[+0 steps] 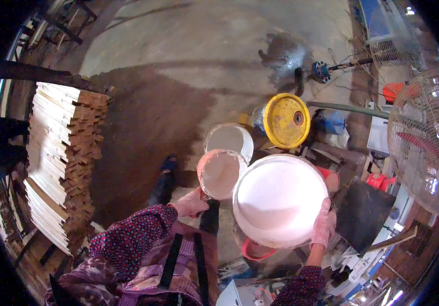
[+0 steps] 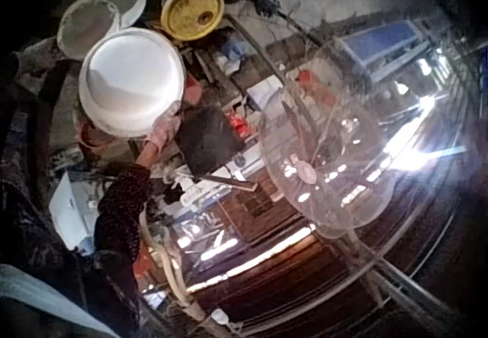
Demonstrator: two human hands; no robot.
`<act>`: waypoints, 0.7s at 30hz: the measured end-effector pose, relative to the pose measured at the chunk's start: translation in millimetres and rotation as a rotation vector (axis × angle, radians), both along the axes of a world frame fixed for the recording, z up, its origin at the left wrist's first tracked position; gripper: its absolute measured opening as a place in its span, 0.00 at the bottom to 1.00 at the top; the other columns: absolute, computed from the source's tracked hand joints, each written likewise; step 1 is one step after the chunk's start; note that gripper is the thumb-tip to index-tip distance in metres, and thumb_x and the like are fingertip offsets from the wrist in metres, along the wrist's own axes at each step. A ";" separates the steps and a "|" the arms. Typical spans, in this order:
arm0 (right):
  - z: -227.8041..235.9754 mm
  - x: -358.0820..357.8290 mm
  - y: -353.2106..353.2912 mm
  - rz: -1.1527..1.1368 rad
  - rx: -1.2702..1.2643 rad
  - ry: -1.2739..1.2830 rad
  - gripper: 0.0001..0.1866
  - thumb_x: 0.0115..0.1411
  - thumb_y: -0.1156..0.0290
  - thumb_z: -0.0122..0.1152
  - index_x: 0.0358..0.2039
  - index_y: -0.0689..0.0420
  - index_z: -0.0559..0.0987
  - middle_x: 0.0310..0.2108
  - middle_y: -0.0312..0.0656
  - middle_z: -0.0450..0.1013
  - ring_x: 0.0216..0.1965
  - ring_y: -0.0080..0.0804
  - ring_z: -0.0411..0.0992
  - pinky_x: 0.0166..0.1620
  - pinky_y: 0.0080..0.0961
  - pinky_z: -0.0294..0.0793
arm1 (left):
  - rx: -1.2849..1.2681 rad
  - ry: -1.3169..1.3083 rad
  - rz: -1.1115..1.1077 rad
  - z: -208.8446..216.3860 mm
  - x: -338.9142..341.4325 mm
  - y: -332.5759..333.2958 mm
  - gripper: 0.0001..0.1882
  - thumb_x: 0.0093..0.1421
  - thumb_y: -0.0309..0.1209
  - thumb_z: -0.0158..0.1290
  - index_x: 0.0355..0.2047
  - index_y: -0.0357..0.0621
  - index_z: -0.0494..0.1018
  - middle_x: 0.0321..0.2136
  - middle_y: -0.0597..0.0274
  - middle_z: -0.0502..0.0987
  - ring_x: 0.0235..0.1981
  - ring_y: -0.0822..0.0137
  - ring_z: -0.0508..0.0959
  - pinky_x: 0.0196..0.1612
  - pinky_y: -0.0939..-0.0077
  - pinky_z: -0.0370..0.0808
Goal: The person scrapes the interior of a white bucket with a metal scraper, collecting residue into a smaller container. They then pour the collected material into a larger bucket and continue scraping another bucket.
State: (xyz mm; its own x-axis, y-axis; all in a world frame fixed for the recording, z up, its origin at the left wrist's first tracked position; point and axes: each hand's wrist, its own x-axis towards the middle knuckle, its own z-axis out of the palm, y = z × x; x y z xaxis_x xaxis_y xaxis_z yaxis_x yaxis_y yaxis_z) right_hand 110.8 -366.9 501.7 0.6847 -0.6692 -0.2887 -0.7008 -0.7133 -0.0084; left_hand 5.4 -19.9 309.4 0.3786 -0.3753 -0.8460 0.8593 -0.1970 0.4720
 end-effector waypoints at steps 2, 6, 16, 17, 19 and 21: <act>-0.4 1.2 8.4 0.003 -0.007 -0.016 0.41 0.65 0.40 0.36 0.49 0.73 0.72 0.46 0.61 0.73 0.47 0.53 0.71 0.52 0.37 0.67 | 0.023 0.004 -0.016 8.7 6.3 3.2 0.28 0.49 0.29 0.51 0.51 0.34 0.62 0.23 0.51 0.76 0.17 0.62 0.78 0.17 0.68 0.72; -1.4 3.6 19.1 0.019 0.100 -0.078 0.40 0.65 0.40 0.38 0.49 0.73 0.72 0.46 0.59 0.73 0.46 0.50 0.72 0.52 0.36 0.68 | 0.066 0.033 -0.064 -15.1 -2.2 6.1 0.29 0.49 0.29 0.54 0.52 0.41 0.60 0.23 0.56 0.74 0.14 0.65 0.74 0.15 0.70 0.71; -15.1 -3.3 10.7 0.028 -0.044 -0.091 0.40 0.65 0.42 0.40 0.50 0.73 0.71 0.48 0.58 0.72 0.47 0.48 0.72 0.52 0.34 0.68 | 0.058 -0.018 -0.140 -0.4 30.0 19.8 0.27 0.49 0.32 0.52 0.51 0.40 0.61 0.31 0.50 0.75 0.21 0.59 0.77 0.21 0.65 0.73; -11.9 -1.6 18.2 0.033 0.007 -0.115 0.40 0.65 0.41 0.40 0.50 0.73 0.71 0.48 0.59 0.72 0.47 0.49 0.72 0.52 0.34 0.67 | 0.064 0.000 -0.171 14.1 40.0 26.3 0.28 0.49 0.31 0.51 0.51 0.39 0.62 0.35 0.47 0.75 0.26 0.55 0.78 0.25 0.62 0.75; -2.4 4.1 38.6 0.041 0.112 -0.158 0.40 0.64 0.41 0.41 0.50 0.73 0.71 0.48 0.59 0.72 0.47 0.49 0.72 0.52 0.35 0.67 | 0.067 0.017 -0.179 17.9 43.3 30.2 0.28 0.49 0.31 0.50 0.52 0.38 0.62 0.39 0.44 0.75 0.32 0.51 0.80 0.30 0.59 0.77; -2.9 9.1 44.7 0.019 0.108 -0.152 0.40 0.64 0.41 0.41 0.50 0.73 0.71 0.48 0.59 0.72 0.47 0.49 0.72 0.52 0.35 0.67 | 0.060 0.014 -0.132 4.3 36.1 27.4 0.29 0.48 0.30 0.50 0.53 0.39 0.62 0.40 0.45 0.75 0.34 0.50 0.80 0.32 0.59 0.78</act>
State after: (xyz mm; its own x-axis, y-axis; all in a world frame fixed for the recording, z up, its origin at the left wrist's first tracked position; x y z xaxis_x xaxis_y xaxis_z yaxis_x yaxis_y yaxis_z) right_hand 119.9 -322.2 498.8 0.7383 -0.6264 -0.2500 -0.6718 -0.7159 -0.1901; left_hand 41.5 7.5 313.7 0.3172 -0.3694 -0.8734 0.8304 -0.3366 0.4440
